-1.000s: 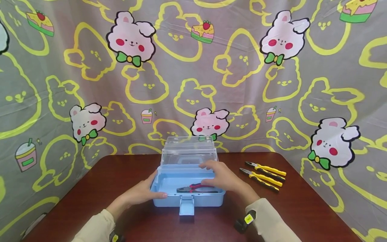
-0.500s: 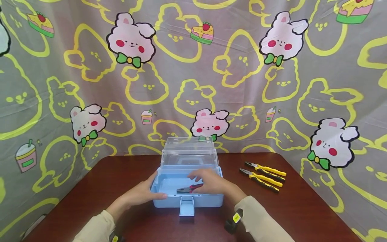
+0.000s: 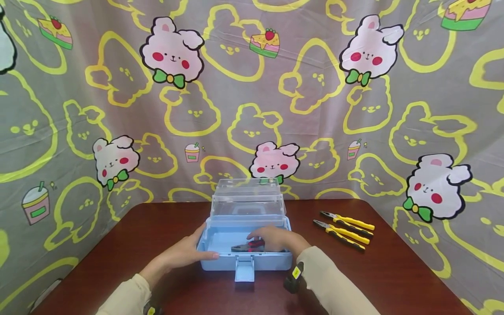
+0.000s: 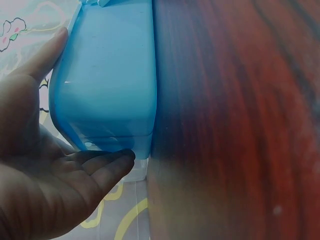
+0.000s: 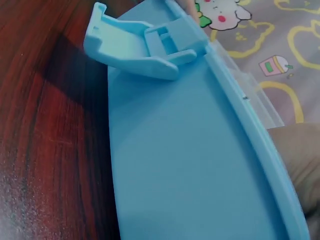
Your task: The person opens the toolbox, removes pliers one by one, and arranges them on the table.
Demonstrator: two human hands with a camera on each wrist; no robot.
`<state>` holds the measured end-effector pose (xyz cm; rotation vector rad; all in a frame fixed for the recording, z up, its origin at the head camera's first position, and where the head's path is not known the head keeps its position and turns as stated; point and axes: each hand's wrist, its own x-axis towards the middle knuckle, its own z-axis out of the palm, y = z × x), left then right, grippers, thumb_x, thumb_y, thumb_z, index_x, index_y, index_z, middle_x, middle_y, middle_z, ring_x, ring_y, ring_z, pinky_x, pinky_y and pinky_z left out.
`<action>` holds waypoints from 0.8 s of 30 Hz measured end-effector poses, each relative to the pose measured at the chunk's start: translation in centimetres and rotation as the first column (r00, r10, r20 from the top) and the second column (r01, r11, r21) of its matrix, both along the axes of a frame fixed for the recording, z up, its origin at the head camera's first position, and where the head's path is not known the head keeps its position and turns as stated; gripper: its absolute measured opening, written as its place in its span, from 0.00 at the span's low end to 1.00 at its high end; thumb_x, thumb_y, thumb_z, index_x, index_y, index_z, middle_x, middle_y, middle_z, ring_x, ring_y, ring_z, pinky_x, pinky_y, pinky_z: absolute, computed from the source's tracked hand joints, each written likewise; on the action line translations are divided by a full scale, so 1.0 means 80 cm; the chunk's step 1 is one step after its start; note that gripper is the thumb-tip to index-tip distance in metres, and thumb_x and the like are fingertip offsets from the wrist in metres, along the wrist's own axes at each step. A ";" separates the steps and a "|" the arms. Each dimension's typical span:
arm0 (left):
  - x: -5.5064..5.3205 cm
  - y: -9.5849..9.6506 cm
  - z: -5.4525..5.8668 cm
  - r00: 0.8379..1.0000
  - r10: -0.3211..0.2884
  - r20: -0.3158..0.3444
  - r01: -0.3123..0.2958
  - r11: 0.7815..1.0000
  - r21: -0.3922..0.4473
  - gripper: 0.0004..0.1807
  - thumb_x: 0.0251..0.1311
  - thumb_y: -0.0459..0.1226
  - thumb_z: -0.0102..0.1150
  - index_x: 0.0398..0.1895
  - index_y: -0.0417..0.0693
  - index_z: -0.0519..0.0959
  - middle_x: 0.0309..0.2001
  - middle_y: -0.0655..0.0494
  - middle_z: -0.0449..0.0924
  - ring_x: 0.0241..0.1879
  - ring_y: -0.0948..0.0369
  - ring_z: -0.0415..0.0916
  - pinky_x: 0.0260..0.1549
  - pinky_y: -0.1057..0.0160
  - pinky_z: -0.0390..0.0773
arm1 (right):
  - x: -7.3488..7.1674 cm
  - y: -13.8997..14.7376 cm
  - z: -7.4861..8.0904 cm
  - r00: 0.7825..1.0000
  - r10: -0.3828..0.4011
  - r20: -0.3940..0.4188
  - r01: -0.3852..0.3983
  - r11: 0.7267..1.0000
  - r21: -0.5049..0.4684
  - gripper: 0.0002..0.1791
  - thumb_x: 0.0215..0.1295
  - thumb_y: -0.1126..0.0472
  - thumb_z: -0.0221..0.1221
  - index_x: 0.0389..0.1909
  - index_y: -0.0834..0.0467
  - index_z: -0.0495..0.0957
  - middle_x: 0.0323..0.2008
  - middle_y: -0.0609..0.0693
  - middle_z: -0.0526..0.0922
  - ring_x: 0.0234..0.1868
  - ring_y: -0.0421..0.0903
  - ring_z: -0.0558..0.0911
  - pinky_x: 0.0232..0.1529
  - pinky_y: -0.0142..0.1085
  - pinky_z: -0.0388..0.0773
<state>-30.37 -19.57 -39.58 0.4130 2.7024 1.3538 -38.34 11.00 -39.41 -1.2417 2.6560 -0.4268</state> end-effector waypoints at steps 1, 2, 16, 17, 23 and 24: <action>0.000 0.000 0.000 1.000 0.001 0.001 -0.001 1.000 -0.001 0.68 0.51 0.59 0.78 0.85 0.50 0.43 0.71 0.39 0.68 0.59 0.46 0.74 0.58 0.34 0.71 | -0.001 0.000 -0.001 1.000 0.000 -0.001 0.000 1.000 0.006 0.31 0.59 0.75 0.69 0.64 0.54 0.80 0.53 0.46 0.82 0.55 0.45 0.78 0.59 0.47 0.75; 0.000 0.000 0.001 1.000 0.002 0.001 -0.002 1.000 0.000 0.68 0.51 0.59 0.78 0.85 0.50 0.43 0.71 0.39 0.68 0.59 0.46 0.73 0.58 0.34 0.71 | -0.002 -0.001 -0.001 1.000 0.007 -0.004 -0.006 1.000 0.005 0.31 0.59 0.75 0.69 0.64 0.54 0.80 0.53 0.46 0.82 0.54 0.45 0.77 0.59 0.47 0.75; -0.003 0.000 -0.002 1.000 0.011 0.008 -0.011 1.000 -0.004 0.69 0.50 0.60 0.77 0.85 0.49 0.42 0.71 0.39 0.68 0.59 0.46 0.73 0.58 0.34 0.70 | 0.000 -0.001 -0.002 1.000 0.019 -0.005 -0.020 0.995 -0.094 0.26 0.61 0.69 0.72 0.62 0.59 0.82 0.55 0.47 0.84 0.55 0.44 0.80 0.59 0.46 0.76; -0.003 0.000 -0.002 1.000 0.013 0.007 -0.013 1.000 0.001 0.69 0.50 0.60 0.77 0.85 0.49 0.42 0.70 0.40 0.68 0.59 0.47 0.73 0.58 0.35 0.71 | 0.000 -0.002 -0.001 1.000 0.012 0.002 -0.012 0.994 -0.109 0.26 0.61 0.69 0.73 0.62 0.59 0.82 0.54 0.46 0.84 0.55 0.43 0.80 0.59 0.46 0.76; -0.003 -0.001 -0.003 1.000 0.007 0.006 -0.007 1.000 -0.001 0.67 0.53 0.58 0.77 0.85 0.49 0.42 0.70 0.41 0.68 0.60 0.47 0.73 0.58 0.36 0.71 | 0.002 0.001 0.003 0.999 0.006 0.044 0.003 0.978 -0.209 0.26 0.60 0.64 0.75 0.60 0.60 0.84 0.53 0.44 0.86 0.52 0.41 0.80 0.57 0.46 0.77; -0.003 -0.001 -0.003 1.000 0.007 0.009 -0.007 1.000 -0.001 0.67 0.53 0.58 0.76 0.85 0.49 0.42 0.70 0.41 0.68 0.60 0.47 0.73 0.59 0.36 0.71 | 0.003 0.002 0.004 0.998 0.013 0.054 0.000 0.974 -0.228 0.25 0.60 0.63 0.75 0.60 0.60 0.84 0.53 0.45 0.86 0.52 0.41 0.81 0.57 0.46 0.77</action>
